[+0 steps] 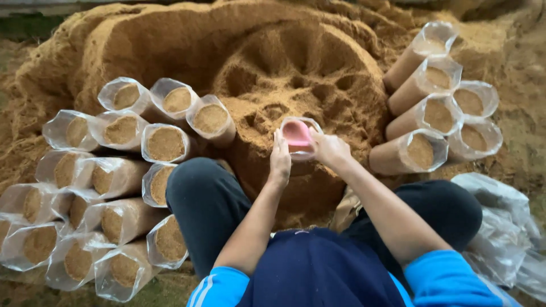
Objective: Filling small plastic bags with substrate material and packing it down by hand.
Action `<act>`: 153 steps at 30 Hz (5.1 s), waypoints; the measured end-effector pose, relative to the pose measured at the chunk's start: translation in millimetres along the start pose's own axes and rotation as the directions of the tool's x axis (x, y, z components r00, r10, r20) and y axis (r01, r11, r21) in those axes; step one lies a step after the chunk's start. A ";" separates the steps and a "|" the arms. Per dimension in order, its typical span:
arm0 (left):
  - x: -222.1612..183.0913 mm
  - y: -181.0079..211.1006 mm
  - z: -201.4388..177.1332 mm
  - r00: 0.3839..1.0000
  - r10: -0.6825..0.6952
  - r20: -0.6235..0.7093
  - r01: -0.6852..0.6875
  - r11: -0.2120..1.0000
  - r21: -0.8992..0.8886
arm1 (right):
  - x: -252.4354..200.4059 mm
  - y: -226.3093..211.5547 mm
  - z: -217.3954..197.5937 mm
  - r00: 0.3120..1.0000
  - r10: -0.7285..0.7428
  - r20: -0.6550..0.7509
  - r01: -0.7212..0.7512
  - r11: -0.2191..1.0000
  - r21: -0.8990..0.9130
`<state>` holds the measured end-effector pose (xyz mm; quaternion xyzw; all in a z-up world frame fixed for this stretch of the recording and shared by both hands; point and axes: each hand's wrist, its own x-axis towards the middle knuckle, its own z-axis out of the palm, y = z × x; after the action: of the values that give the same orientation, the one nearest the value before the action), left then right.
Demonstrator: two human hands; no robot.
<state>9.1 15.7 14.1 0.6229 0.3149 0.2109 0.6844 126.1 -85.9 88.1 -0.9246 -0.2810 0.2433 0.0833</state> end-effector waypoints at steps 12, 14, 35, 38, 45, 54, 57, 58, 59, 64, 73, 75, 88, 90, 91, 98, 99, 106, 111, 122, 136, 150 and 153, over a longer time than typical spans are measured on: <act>36.4 -55.3 5.6 0.992 -0.123 0.036 0.126 0.986 -0.107 | -11.8 11.8 -0.7 0.997 0.078 -0.021 -0.077 0.997 0.031; 21.2 -27.5 3.4 0.997 -0.082 0.005 0.082 0.987 -0.135 | -24.5 9.7 -11.2 0.992 0.116 -0.048 -0.115 0.993 0.013; -17.6 36.8 -0.9 0.984 0.174 -0.036 -0.153 0.931 0.331 | -16.9 18.8 -50.7 1.000 -0.008 0.011 0.008 0.996 -0.090; 5.3 -16.2 16.2 0.603 0.797 -0.024 -0.447 0.364 0.817 | -40.0 -11.7 -84.3 0.994 -0.096 -0.056 0.081 0.971 -0.225; -27.5 -16.3 51.0 0.669 0.662 0.339 -0.542 0.123 0.831 | 31.9 10.4 -57.6 0.956 -0.291 0.031 0.271 0.841 -0.468; -17.8 -18.7 50.7 0.637 0.693 0.338 -0.578 0.138 0.805 | 74.1 37.7 -20.0 0.880 -0.469 0.080 0.422 0.691 -0.587; -12.4 -8.5 49.0 0.597 0.741 0.308 -0.579 0.133 0.804 | 92.5 48.3 -8.8 0.788 -0.615 -0.021 0.483 0.639 -0.598; -11.3 -8.2 48.5 0.583 0.753 0.303 -0.583 0.129 0.802 | 94.7 48.3 -6.9 0.777 -0.629 -0.030 0.489 0.633 -0.600; -10.7 -7.7 46.3 0.569 0.767 0.297 -0.585 0.123 0.802 | 96.6 46.4 -4.5 0.764 -0.644 -0.040 0.496 0.625 -0.602; -8.5 -6.4 43.1 0.555 0.774 0.304 -0.577 0.095 0.811 | 93.8 36.9 -20.6 0.807 -0.590 -0.004 0.462 0.636 -0.618; -0.6 -22.7 32.5 0.637 0.711 0.297 -0.571 0.177 0.801 | -12.3 27.7 -85.5 0.950 -0.277 -0.144 0.256 0.955 -0.150; -1.6 -12.9 30.1 0.669 0.681 0.299 -0.571 0.214 0.792 | -42.1 21.6 -92.2 0.976 -0.183 -0.118 0.187 0.982 0.025; 80.2 38.7 43.7 0.674 0.500 0.543 -0.630 0.005 0.777 | -78.6 6.9 -4.3 0.993 -0.069 0.096 0.077 0.994 -0.074; 108.9 4.6 61.6 0.682 0.397 0.614 -0.640 -0.083 0.764 | -60.7 9.8 15.5 0.993 -0.083 0.083 0.093 0.986 -0.135; 132.8 -26.9 73.5 0.715 0.268 0.646 -0.647 -0.096 0.756 | -56.2 12.0 24.9 0.993 -0.098 0.058 0.107 0.978 -0.178; 133.4 -40.4 64.9 0.705 0.244 0.666 -0.658 -0.126 0.743 | -64.3 5.8 9.7 1.000 0.011 -0.016 -0.014 0.988 -0.152; 132.8 -40.7 64.9 0.705 0.243 0.666 -0.658 -0.124 0.742 | -65.2 0.6 1.7 1.000 0.013 -0.014 -0.015 0.988 -0.153; 91.2 10.6 55.4 0.726 0.148 0.671 -0.660 -0.121 0.741 | -32.5 -8.3 30.0 0.938 0.274 0.212 -0.320 0.919 0.230; 74.4 45.7 48.7 0.737 0.138 0.662 -0.649 -0.129 0.750 | -19.9 -0.9 47.1 0.974 0.149 0.169 -0.153 0.988 0.011; 1.5 -0.6 11.7 0.999 -0.025 -0.035 0.027 0.998 0.060 | -60.2 -8.5 -17.9 0.984 0.113 0.141 -0.125 0.989 0.080; 6.1 -8.6 19.2 0.995 -0.011 -0.100 0.016 0.999 0.051 | -26.3 -9.6 -21.4 0.987 0.083 0.141 -0.084 0.996 0.002; 10.8 -0.9 18.4 0.996 -0.014 -0.092 0.019 0.998 0.055 | -27.9 -14.1 -20.8 0.993 0.019 0.119 -0.016 1.000 -0.023; 6.0 -3.2 17.8 0.998 0.007 -0.069 -0.004 0.999 0.050 | -35.4 -0.2 5.0 0.992 0.073 0.104 -0.071 0.997 -0.032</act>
<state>25.4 6.6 10.4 0.6329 0.3416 0.2262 0.6569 97.9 -105.5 98.0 -0.9212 -0.2548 0.2904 0.0465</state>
